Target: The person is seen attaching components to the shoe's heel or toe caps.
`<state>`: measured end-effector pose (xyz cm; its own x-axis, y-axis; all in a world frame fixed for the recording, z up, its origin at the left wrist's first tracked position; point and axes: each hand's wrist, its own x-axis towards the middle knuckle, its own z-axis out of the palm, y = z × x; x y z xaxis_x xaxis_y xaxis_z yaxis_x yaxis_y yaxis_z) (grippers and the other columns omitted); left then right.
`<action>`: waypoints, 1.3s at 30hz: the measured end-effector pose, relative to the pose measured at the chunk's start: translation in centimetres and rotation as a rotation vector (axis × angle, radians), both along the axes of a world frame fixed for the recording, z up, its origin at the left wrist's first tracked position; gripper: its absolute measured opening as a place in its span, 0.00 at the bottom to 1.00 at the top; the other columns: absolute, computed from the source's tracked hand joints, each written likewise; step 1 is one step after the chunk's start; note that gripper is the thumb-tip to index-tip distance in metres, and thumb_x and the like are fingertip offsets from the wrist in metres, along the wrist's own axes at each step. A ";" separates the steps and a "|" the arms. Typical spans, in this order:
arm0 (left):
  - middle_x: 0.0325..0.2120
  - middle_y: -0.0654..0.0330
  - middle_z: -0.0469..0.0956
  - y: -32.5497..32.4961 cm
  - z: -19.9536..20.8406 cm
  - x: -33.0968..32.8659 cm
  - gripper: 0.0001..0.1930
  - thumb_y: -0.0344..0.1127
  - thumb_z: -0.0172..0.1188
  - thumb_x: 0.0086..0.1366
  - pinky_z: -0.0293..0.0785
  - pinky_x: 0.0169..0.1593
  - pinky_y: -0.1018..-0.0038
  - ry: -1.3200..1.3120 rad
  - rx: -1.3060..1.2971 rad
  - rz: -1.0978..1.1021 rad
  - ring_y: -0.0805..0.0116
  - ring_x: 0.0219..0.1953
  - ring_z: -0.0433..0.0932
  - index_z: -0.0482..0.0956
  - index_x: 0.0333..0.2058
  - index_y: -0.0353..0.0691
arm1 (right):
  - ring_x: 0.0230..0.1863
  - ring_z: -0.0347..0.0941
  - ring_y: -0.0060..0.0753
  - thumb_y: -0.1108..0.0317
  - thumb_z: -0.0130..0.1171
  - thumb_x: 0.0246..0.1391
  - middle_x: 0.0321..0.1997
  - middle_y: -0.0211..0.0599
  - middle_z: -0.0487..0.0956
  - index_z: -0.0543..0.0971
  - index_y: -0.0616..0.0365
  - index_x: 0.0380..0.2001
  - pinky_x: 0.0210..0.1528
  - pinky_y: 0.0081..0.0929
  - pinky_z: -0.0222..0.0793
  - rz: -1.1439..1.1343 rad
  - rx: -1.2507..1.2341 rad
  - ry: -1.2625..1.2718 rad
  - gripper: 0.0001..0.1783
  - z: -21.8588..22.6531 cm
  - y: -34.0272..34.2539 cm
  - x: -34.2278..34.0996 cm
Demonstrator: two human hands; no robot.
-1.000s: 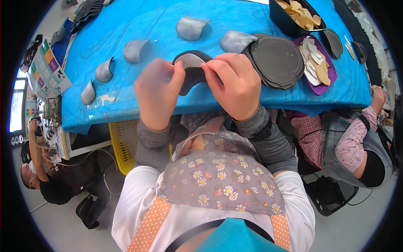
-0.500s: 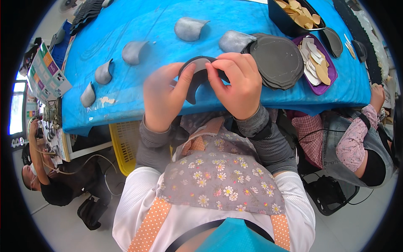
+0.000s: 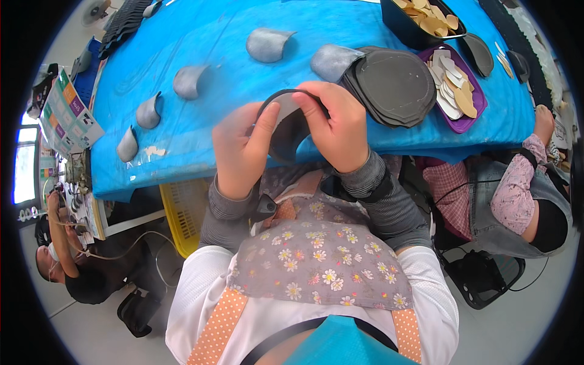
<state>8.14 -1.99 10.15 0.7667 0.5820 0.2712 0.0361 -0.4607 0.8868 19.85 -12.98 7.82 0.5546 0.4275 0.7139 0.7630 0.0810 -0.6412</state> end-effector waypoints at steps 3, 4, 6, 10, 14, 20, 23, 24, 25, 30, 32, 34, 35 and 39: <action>0.24 0.62 0.79 0.4 -0.3 -0.6 0.11 0.35 0.59 0.65 0.68 0.30 0.80 0.000 -0.044 0.023 0.78 0.26 0.73 0.81 0.35 0.30 | 0.26 0.76 0.34 0.67 0.63 0.54 0.27 0.42 0.78 0.78 0.60 0.35 0.29 0.25 0.69 0.158 -0.036 0.383 0.09 0.2 -1.3 -0.6; 0.24 0.62 0.79 0.7 -0.3 -0.8 0.11 0.35 0.59 0.65 0.68 0.30 0.80 -0.029 -0.033 0.039 0.78 0.26 0.73 0.81 0.35 0.30 | 0.26 0.76 0.34 0.67 0.63 0.54 0.27 0.43 0.78 0.79 0.61 0.35 0.29 0.25 0.70 0.238 -0.049 0.429 0.09 0.3 -1.7 -0.6; 0.32 0.63 0.80 1.6 0.0 -1.3 0.11 0.31 0.58 0.66 0.71 0.36 0.83 -0.139 -0.365 -0.009 0.80 0.33 0.76 0.78 0.41 0.28 | 0.25 0.77 0.33 0.66 0.63 0.55 0.27 0.44 0.79 0.79 0.62 0.36 0.29 0.25 0.70 0.275 -0.130 0.396 0.10 0.7 -2.6 -0.4; 0.34 0.61 0.81 3.4 1.1 -2.8 0.10 0.29 0.58 0.65 0.72 0.38 0.83 0.139 -0.628 -0.405 0.79 0.35 0.77 0.77 0.42 0.29 | 0.26 0.74 0.29 0.64 0.62 0.56 0.27 0.41 0.79 0.79 0.64 0.39 0.31 0.23 0.69 0.441 -0.342 0.468 0.13 1.6 -4.4 -0.2; 0.24 0.69 0.76 4.0 1.3 -3.1 0.10 0.34 0.58 0.66 0.63 0.27 0.85 0.437 -0.461 -0.442 0.86 0.26 0.70 0.80 0.33 0.32 | 0.30 0.70 0.20 0.64 0.60 0.57 0.29 0.37 0.79 0.79 0.65 0.39 0.36 0.22 0.68 0.643 -0.415 0.702 0.13 2.1 -5.5 0.2; 0.20 0.72 0.73 1.8 -1.0 -1.7 0.15 0.40 0.55 0.68 0.58 0.23 0.85 0.130 -0.433 -0.410 0.87 0.22 0.66 0.79 0.30 0.32 | 0.30 0.71 0.19 0.65 0.60 0.57 0.29 0.38 0.80 0.79 0.65 0.39 0.35 0.21 0.68 0.624 -0.393 0.747 0.13 1.6 -5.8 0.4; 0.18 0.72 0.73 1.4 -2.0 -1.6 0.19 0.45 0.52 0.70 0.57 0.21 0.84 0.003 -0.657 -0.325 0.87 0.19 0.65 0.79 0.30 0.34 | 0.27 0.74 0.27 0.65 0.61 0.56 0.28 0.41 0.80 0.79 0.64 0.38 0.32 0.23 0.69 0.513 -0.372 0.566 0.13 1.2 -5.7 0.6; 0.18 0.72 0.73 1.8 -2.0 -1.7 0.19 0.46 0.51 0.70 0.57 0.21 0.83 0.147 -0.616 -0.365 0.86 0.19 0.65 0.80 0.30 0.35 | 0.26 0.76 0.33 0.64 0.61 0.56 0.27 0.44 0.80 0.79 0.64 0.37 0.31 0.25 0.69 0.426 -0.342 0.450 0.12 1.0 -5.6 0.6; 0.19 0.72 0.72 2.3 -2.1 -1.9 0.20 0.47 0.51 0.70 0.58 0.22 0.82 0.295 -0.571 -0.377 0.84 0.20 0.65 0.80 0.30 0.35 | 0.26 0.76 0.33 0.64 0.61 0.56 0.27 0.44 0.80 0.79 0.64 0.37 0.31 0.25 0.69 0.437 -0.336 0.442 0.12 0.8 -5.5 0.7; 0.15 0.67 0.72 3.1 -2.4 -2.4 0.24 0.51 0.47 0.71 0.59 0.21 0.82 0.427 -0.493 -0.474 0.82 0.16 0.65 0.79 0.27 0.36 | 0.25 0.75 0.47 0.66 0.64 0.52 0.25 0.45 0.78 0.80 0.61 0.35 0.26 0.31 0.68 0.236 -0.254 0.149 0.10 0.0 -5.2 1.3; 0.17 0.67 0.73 2.7 -2.8 -2.2 0.21 0.49 0.50 0.70 0.60 0.22 0.83 0.414 -0.521 -0.434 0.82 0.17 0.66 0.79 0.30 0.36 | 0.24 0.75 0.46 0.66 0.65 0.51 0.24 0.44 0.78 0.80 0.60 0.34 0.26 0.32 0.68 0.231 -0.233 0.091 0.10 -0.3 -5.1 1.4; 0.18 0.67 0.74 2.1 -3.0 -2.0 0.18 0.46 0.52 0.69 0.61 0.22 0.83 0.387 -0.555 -0.403 0.83 0.18 0.68 0.78 0.32 0.36 | 0.23 0.74 0.45 0.66 0.65 0.50 0.24 0.44 0.77 0.80 0.59 0.34 0.25 0.33 0.67 0.215 -0.208 0.041 0.10 -0.6 -5.1 1.4; 0.20 0.68 0.74 1.7 -3.2 -1.8 0.14 0.42 0.55 0.68 0.62 0.23 0.82 0.271 -0.527 -0.353 0.83 0.19 0.69 0.77 0.35 0.36 | 0.23 0.74 0.45 0.66 0.65 0.50 0.23 0.43 0.77 0.80 0.58 0.33 0.24 0.33 0.67 0.218 -0.224 0.017 0.09 -0.6 -5.0 1.4; 0.28 0.68 0.77 2.3 -2.6 -1.8 0.15 0.32 0.61 0.63 0.67 0.27 0.83 0.226 -0.520 -0.460 0.83 0.26 0.73 0.73 0.47 0.35 | 0.23 0.74 0.46 0.64 0.65 0.51 0.22 0.44 0.76 0.80 0.58 0.33 0.24 0.33 0.66 0.281 -0.361 0.039 0.10 -0.7 -5.2 1.3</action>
<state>6.37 0.30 7.55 0.9693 0.1975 -0.1463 0.1482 0.0052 0.9889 21.16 -18.15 7.13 0.4053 0.7827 0.4723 0.7180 0.0473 -0.6945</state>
